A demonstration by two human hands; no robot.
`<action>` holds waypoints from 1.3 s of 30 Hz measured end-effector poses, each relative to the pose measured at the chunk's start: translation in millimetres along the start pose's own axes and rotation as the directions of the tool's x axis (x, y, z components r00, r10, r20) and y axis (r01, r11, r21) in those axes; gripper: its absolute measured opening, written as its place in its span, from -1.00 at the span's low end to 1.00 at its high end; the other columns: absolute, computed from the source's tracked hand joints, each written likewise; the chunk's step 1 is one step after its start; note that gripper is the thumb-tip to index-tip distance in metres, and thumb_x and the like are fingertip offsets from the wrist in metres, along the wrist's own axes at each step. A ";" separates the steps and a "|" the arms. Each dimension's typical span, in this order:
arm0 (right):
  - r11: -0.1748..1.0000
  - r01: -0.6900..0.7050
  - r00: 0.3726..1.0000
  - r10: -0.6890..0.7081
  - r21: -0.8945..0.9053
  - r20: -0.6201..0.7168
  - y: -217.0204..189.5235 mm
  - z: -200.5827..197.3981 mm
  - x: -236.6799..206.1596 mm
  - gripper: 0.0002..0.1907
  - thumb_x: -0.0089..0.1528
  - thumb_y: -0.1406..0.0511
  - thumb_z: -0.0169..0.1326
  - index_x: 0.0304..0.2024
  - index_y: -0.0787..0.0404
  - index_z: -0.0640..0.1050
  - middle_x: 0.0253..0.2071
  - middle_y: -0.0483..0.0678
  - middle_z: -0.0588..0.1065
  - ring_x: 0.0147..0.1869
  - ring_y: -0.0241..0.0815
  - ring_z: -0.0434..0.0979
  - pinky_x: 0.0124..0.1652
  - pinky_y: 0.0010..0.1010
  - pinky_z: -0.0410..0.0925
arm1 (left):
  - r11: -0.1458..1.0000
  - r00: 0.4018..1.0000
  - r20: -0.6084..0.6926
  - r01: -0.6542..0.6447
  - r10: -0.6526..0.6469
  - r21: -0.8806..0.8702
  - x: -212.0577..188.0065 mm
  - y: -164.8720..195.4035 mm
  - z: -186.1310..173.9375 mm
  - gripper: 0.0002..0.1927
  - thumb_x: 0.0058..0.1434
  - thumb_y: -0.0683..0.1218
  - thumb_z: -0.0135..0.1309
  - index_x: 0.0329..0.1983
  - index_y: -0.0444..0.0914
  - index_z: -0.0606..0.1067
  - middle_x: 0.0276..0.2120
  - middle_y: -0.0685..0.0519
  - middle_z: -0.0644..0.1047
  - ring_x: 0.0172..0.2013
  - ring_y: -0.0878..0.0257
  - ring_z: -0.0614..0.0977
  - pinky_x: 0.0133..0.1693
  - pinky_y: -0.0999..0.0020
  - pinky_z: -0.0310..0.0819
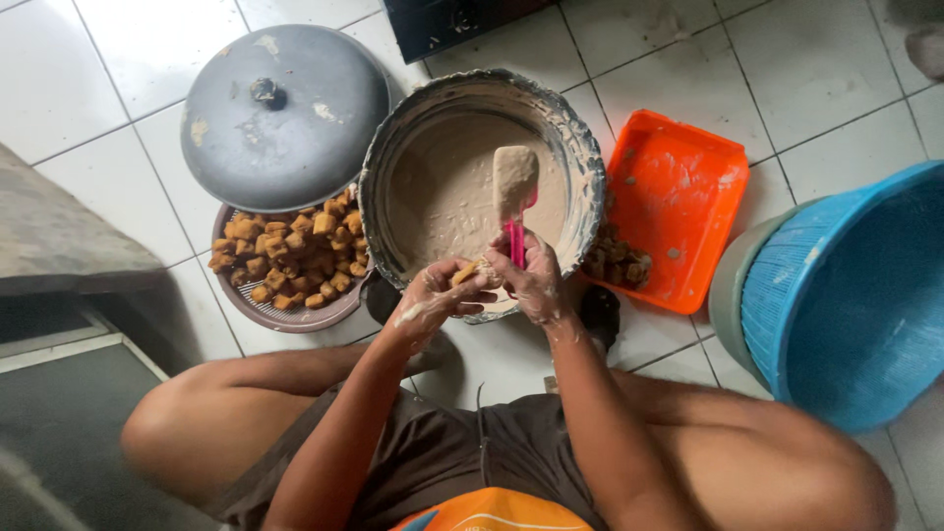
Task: The person sits on the floor and coats fried tofu cubes with batter, using a spatula to spread batter over each piece held in the hands, then places the coated pieces into a basket. The person also uses a skimmer to handle battered pieces boiling in a pot on the stove.
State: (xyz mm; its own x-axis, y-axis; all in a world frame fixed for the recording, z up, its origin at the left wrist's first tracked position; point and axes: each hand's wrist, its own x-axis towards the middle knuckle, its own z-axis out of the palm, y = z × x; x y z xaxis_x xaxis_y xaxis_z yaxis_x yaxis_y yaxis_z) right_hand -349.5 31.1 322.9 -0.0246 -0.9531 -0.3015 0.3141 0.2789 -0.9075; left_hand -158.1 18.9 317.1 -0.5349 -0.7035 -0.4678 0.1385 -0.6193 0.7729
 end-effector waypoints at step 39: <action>0.530 0.333 0.898 -0.430 -0.780 0.092 -46.8 -1.2 -10.9 -0.74 0.42 0.23 -0.01 -0.06 0.30 0.55 -0.16 0.06 0.46 -0.13 0.00 0.50 -0.10 -0.27 0.36 | 0.890 0.885 -0.091 -0.454 0.456 0.042 1.4 57.3 6.0 -0.35 0.24 -0.08 0.32 0.34 -0.36 0.37 0.12 -0.10 0.56 0.16 0.15 0.56 0.27 0.19 0.40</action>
State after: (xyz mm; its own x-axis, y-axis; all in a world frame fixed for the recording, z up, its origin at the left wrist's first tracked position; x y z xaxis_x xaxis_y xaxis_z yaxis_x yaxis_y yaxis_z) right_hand -365.1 28.5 368.2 -0.0701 -0.9868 0.1458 -0.5817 -0.0783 -0.8097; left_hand -156.0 -15.5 363.4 -0.3347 -0.9369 -0.1007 0.3313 -0.2171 0.9182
